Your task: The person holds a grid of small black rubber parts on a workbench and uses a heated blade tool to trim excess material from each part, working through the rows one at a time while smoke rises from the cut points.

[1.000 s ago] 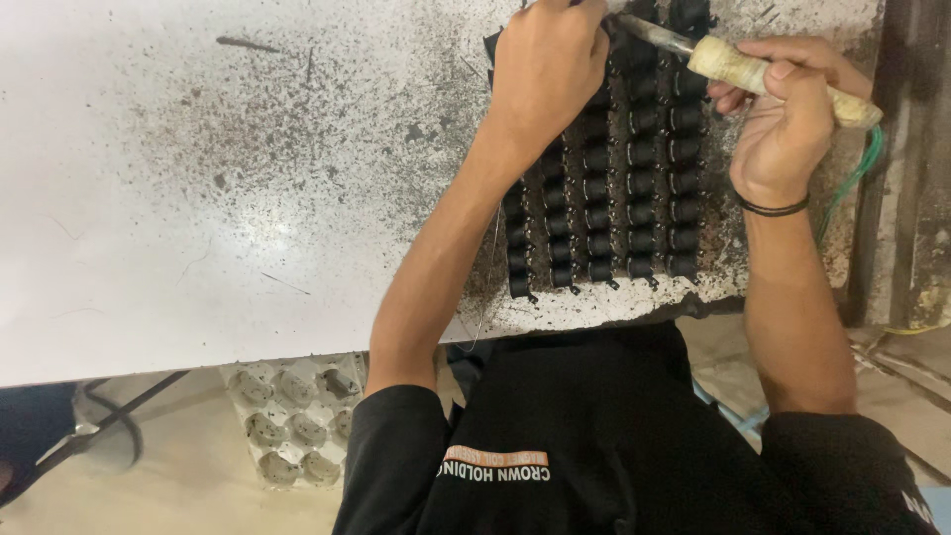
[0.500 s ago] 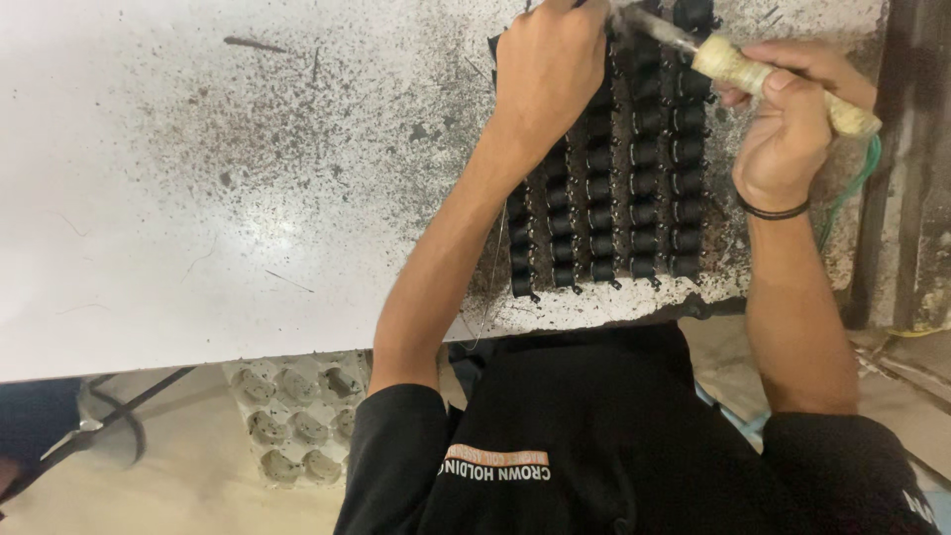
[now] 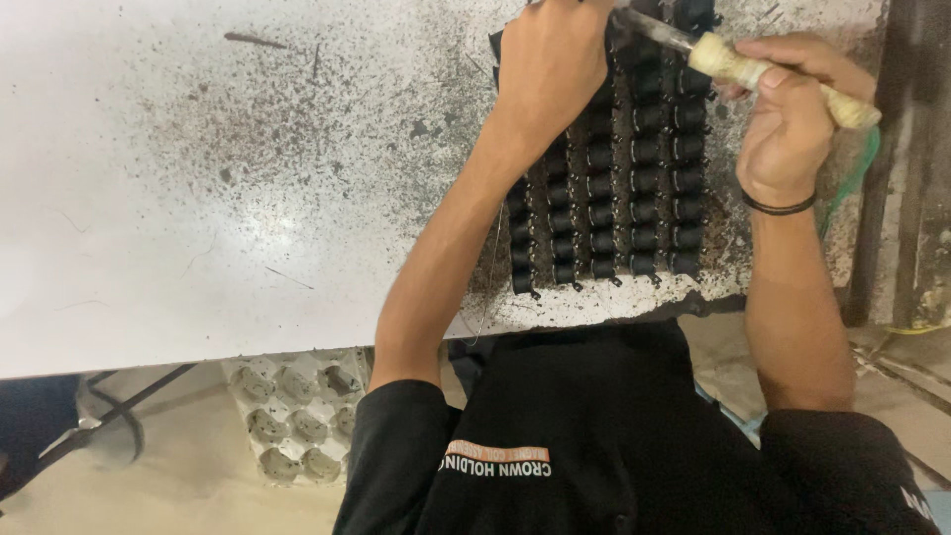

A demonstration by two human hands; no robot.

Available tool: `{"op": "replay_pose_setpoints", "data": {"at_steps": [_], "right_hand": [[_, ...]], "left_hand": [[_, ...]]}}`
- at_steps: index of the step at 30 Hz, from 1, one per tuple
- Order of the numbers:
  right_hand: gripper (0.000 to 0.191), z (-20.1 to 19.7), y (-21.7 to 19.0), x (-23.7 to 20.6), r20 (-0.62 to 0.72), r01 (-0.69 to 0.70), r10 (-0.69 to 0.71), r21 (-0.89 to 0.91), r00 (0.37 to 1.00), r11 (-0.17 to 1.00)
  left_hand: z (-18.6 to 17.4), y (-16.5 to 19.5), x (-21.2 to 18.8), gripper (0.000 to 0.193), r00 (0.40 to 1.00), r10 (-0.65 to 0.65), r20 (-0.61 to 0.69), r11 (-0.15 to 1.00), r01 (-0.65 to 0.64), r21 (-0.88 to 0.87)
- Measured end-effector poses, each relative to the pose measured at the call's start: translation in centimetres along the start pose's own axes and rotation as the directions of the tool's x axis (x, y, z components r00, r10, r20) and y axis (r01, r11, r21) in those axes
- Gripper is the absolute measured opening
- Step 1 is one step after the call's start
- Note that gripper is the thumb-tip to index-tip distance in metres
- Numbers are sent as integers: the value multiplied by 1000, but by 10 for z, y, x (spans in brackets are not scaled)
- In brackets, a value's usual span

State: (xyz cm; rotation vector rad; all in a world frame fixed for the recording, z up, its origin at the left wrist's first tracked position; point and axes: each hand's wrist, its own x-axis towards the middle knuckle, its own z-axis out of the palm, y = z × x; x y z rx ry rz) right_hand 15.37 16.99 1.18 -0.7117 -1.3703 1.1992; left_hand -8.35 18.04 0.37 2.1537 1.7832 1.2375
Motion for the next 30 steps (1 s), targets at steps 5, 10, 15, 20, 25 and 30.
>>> {"op": "replay_pose_setpoints", "data": {"at_steps": [5,10,15,20,25,30], "right_hand": [[23,3,-1,-2,-39,-14,14,-3,999,1000],[24,4,-3,-3,-57,1,-2,-20,998,1000],[23,7,-6,-2,-50,60,-62,-29,997,998],[25,-16,-19,-13,-129,118,-126,-68,984,991],[32,-99,-60,-83,165,481,-516,-664,841,572],[34,-181,-109,-223,-453,-333,7,-643,891,690]], "left_hand": [[-4,3,4,21,999,-26,30,998,25,59],[-6,5,4,23,1000,-13,24,997,11,70],[-3,4,2,26,1000,-3,26,996,1,89],[-14,13,0,12,999,-16,-30,999,17,44],[-56,41,-6,15,993,11,-119,1000,-13,-15],[-102,104,-42,16,998,18,-67,985,-29,-169]]}}
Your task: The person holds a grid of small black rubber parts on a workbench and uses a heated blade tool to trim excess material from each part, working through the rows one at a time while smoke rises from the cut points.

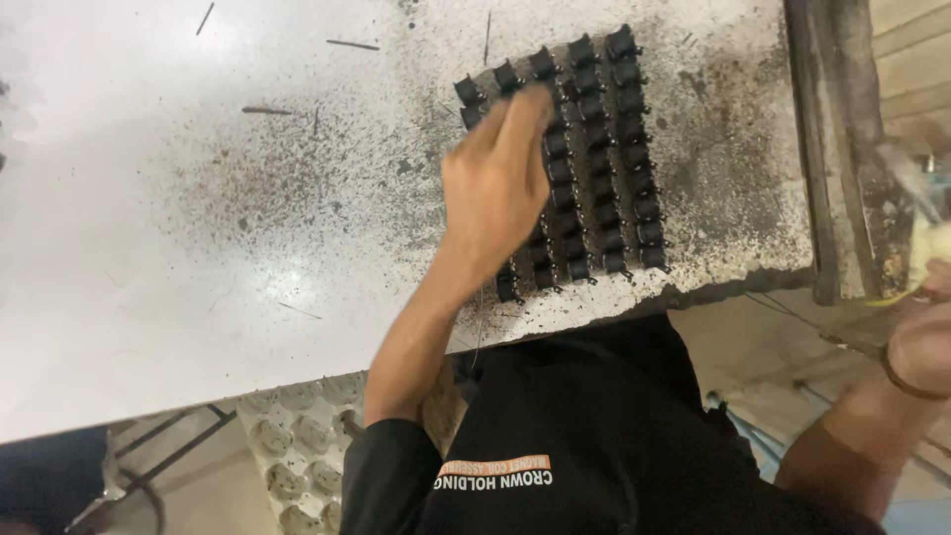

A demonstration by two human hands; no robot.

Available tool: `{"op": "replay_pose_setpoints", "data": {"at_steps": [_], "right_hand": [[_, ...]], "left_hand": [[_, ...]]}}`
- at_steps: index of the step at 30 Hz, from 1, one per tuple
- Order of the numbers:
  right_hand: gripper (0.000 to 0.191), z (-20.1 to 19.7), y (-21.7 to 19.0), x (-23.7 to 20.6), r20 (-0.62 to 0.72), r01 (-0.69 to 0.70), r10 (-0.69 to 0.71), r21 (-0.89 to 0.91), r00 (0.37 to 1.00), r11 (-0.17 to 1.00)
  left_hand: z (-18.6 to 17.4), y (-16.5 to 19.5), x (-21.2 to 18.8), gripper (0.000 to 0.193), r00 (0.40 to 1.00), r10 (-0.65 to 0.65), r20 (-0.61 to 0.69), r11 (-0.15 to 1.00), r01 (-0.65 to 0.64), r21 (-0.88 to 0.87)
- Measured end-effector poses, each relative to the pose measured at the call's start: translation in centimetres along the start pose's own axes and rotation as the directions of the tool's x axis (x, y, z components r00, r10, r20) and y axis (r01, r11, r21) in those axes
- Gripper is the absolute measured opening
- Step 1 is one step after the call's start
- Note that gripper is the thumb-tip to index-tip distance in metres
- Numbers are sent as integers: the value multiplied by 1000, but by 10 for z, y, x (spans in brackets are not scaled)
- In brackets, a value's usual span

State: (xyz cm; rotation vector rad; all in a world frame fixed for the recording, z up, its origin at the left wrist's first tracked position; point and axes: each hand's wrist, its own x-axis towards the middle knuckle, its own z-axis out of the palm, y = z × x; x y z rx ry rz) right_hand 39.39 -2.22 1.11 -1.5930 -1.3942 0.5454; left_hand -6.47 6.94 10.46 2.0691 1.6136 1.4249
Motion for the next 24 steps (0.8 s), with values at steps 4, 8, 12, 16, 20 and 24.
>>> {"op": "replay_pose_setpoints", "data": {"at_steps": [4,8,12,16,20,24], "right_hand": [[36,-54,39,-38,-104,-416,516,466,850,780],[38,-75,49,-38,-157,-181,590,862,792,473],[41,-80,37,-13,-188,-2,529,941,828,338],[39,-65,12,33,-56,-36,643,991,764,129],[35,-55,-10,49,90,-306,529,891,844,336],[26,-57,-15,46,-232,110,-249,-487,940,867]], "left_hand": [[-4,73,-53,15,997,10,81,967,11,-254],[26,121,-88,15,976,10,218,896,88,-436],[51,140,-105,10,932,49,359,870,137,-474],[56,145,-114,10,901,50,431,858,182,-480],[55,143,-116,8,901,87,425,840,163,-518],[57,137,-115,8,896,102,431,852,145,-504]]}}
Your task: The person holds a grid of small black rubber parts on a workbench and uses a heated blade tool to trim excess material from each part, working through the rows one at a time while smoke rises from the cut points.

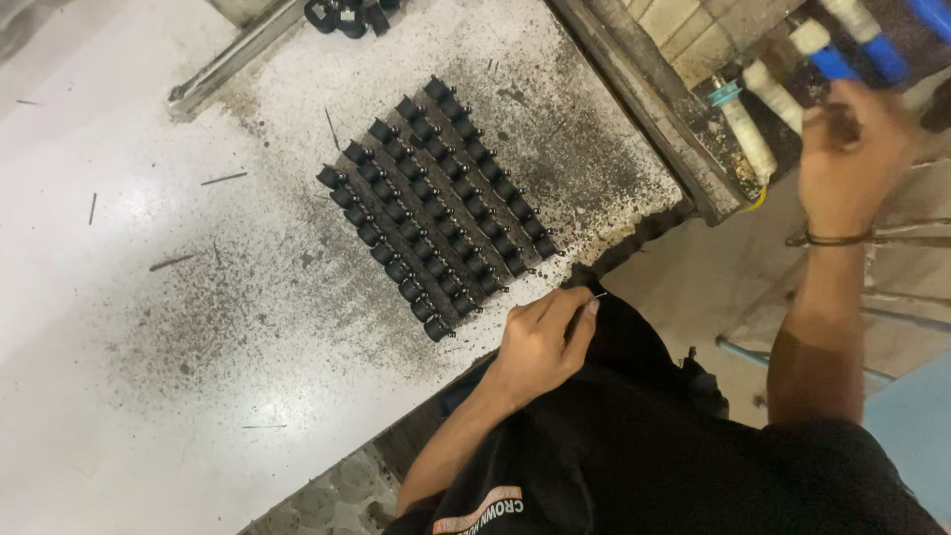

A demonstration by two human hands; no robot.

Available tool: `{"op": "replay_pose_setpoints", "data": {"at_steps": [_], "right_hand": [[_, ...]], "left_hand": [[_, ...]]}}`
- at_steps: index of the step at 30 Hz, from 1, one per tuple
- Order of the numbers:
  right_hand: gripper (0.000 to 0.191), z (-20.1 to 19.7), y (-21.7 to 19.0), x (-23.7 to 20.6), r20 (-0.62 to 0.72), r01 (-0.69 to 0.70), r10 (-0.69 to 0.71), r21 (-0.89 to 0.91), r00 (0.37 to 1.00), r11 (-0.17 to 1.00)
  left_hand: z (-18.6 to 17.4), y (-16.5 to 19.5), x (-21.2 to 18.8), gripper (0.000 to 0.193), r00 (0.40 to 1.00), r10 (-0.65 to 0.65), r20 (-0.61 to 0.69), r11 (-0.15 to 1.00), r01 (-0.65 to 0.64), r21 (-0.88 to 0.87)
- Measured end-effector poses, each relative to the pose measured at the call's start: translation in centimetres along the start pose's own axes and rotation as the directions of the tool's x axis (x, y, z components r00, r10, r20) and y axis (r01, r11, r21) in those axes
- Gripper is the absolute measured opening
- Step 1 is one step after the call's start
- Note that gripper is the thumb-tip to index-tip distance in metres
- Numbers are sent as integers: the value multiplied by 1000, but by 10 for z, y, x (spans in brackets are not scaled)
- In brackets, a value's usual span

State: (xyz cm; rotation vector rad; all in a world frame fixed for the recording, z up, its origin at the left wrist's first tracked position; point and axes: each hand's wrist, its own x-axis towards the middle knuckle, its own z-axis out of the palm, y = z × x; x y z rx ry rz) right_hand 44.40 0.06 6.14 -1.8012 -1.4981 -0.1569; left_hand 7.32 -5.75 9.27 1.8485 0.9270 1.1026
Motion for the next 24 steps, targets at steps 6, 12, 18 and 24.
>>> {"op": "replay_pose_setpoints", "data": {"at_steps": [6,12,18,24], "right_hand": [[16,10,18,22,233,0,17,-71,972,997],[23,12,31,53,166,385,-348,-439,923,811],[26,-12,54,18,145,134,-110,-164,983,977],[29,-57,66,-48,80,122,-110,-168,991,978]], "left_hand": [[6,-7,-1,8,998,38,54,999,-39,18],[7,-8,-3,9,999,23,46,1000,-24,13],[2,-11,1,15,998,3,58,1000,-2,-14],[17,-16,8,10,997,33,66,999,-31,-30]]}}
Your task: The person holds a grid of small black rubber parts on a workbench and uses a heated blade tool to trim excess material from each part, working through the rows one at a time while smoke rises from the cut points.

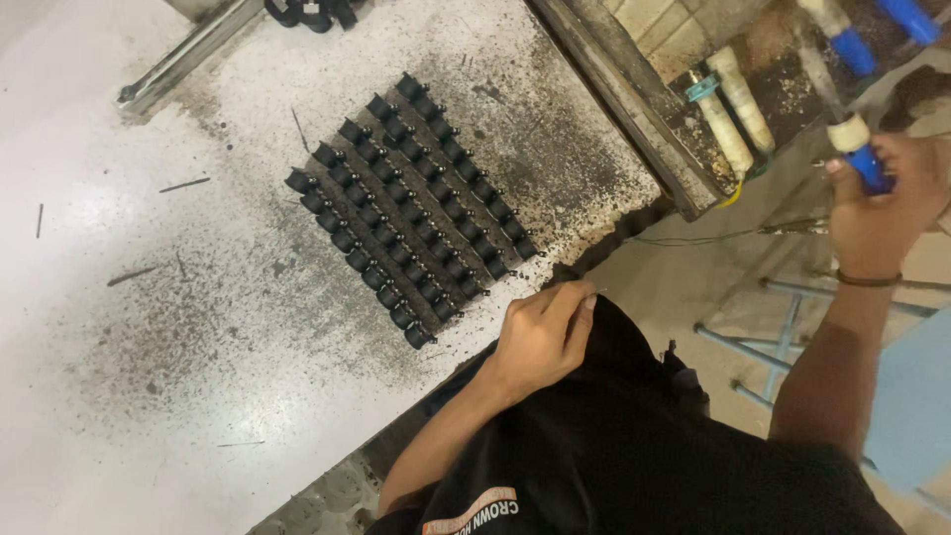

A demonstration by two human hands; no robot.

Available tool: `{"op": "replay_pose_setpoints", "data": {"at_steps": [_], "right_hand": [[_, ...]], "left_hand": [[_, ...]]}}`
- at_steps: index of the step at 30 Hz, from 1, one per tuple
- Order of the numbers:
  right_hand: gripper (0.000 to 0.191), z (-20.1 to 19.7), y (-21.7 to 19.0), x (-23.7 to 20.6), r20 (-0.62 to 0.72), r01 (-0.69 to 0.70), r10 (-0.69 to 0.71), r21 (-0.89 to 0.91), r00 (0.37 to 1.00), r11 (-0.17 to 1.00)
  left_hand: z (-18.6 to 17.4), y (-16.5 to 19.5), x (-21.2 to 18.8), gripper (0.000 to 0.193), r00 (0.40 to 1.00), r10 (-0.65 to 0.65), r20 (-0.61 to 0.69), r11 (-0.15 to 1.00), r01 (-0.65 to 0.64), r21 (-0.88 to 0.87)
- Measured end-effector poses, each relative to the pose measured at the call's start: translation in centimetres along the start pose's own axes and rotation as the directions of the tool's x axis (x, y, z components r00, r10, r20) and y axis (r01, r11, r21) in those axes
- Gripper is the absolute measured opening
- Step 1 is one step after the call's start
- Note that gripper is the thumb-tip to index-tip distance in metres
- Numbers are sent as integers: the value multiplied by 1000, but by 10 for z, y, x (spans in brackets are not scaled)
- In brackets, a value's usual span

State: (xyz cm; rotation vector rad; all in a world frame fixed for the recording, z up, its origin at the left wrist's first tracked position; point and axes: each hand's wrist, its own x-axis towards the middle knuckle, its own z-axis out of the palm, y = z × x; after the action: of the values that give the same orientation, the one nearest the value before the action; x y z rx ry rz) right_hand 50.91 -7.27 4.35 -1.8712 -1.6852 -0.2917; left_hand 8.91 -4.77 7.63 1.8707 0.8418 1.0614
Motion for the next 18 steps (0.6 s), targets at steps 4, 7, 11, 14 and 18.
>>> {"op": "replay_pose_setpoints", "data": {"at_steps": [4,7,11,14,18], "right_hand": [[29,-17,-29,-15,50,-15,13,40,999,999],[30,-21,-83,-13,190,-129,99,151,977,980],[33,1,-178,-4,316,-141,5,409,949,901],[36,15,-232,-4,251,-28,-131,546,959,837],[27,22,-264,-15,149,248,-411,600,900,761]], "left_hand": [[6,2,5,11,998,-40,45,997,43,-58],[8,-1,13,12,998,-46,51,986,53,-157],[16,-9,21,18,994,-88,71,927,108,-358],[14,-19,23,17,970,-237,49,905,239,-352],[-6,-37,32,15,947,-282,-152,855,177,-488]]}}
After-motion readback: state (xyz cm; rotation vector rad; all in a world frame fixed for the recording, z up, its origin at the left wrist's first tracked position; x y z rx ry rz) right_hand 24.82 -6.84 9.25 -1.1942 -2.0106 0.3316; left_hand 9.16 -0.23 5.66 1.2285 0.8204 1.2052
